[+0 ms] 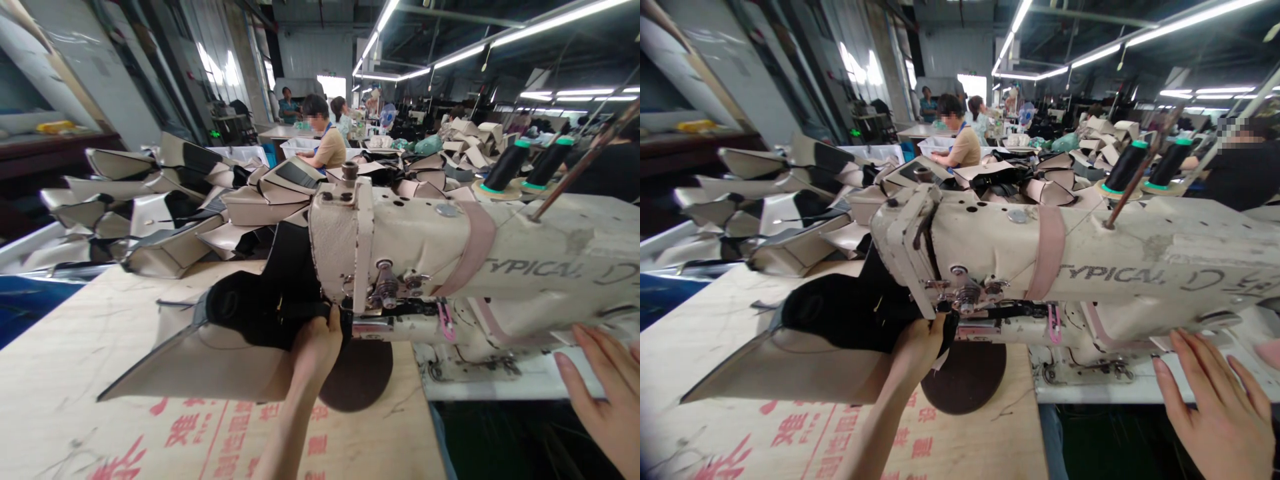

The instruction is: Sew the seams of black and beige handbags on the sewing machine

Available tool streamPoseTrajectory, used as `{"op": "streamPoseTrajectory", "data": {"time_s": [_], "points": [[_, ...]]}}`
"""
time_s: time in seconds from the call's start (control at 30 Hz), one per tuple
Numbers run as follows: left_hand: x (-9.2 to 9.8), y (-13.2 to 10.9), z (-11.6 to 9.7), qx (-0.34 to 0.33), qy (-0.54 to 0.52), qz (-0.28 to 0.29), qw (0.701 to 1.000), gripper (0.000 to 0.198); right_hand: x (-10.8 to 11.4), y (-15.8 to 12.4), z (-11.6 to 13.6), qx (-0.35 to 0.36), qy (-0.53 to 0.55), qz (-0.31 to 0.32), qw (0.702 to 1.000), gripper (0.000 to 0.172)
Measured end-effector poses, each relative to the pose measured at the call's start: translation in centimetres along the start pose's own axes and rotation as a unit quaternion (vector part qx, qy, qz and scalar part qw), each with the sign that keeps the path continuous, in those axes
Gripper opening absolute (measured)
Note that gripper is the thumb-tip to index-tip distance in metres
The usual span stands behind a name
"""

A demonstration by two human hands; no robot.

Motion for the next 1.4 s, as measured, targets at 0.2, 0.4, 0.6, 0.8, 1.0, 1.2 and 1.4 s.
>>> {"op": "streamPoseTrajectory", "data": {"time_s": [0.2,0.4,0.6,0.8,1.0,1.2,1.4], "points": [[-0.1,0.0,0.1,0.005,0.0,-0.001,1.0,0.054,-1.2,-1.0,0.2,-0.026,0.009,-0.05,0.998,0.047],[0.1,-0.2,-0.2,0.012,0.015,0.001,1.0,0.055,-4.6,-4.1,0.4,-0.011,-0.014,-0.083,0.996,0.048],[-0.2,-0.5,0.1,0.005,0.015,0.009,1.0,0.061,-5.2,-4.4,0.3,-0.012,-0.031,-0.073,0.997,0.049],[-0.3,-0.8,0.3,0.003,0.008,0.01,1.0,0.061,-2.2,-2.4,0.3,-0.033,-0.012,-0.081,0.996,0.047],[-0.3,-0.3,0.4,0.009,0.002,0.009,1.0,0.059,0.1,0.1,0.7,-0.058,0.005,-0.065,0.996,0.045],[-0.3,1.7,0.2,-0.008,-0.011,0.012,1.0,0.053,-0.5,-0.1,0.9,-0.072,-0.008,-0.06,0.996,0.046],[0.5,2.5,-0.8,-0.061,-0.017,0.012,0.998,0.044,-0.4,-0.1,0.5,-0.057,-0.005,-0.05,0.997,0.05]]}}
Point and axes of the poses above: each hand's wrist, its own y-axis towards the middle knuckle, its own x-axis out of the back of the hand, z = x × y, the point moved 10 cm from there along y, towards the middle knuckle, and after that the axes turned 13 degrees about z, right-handed, at the moved point
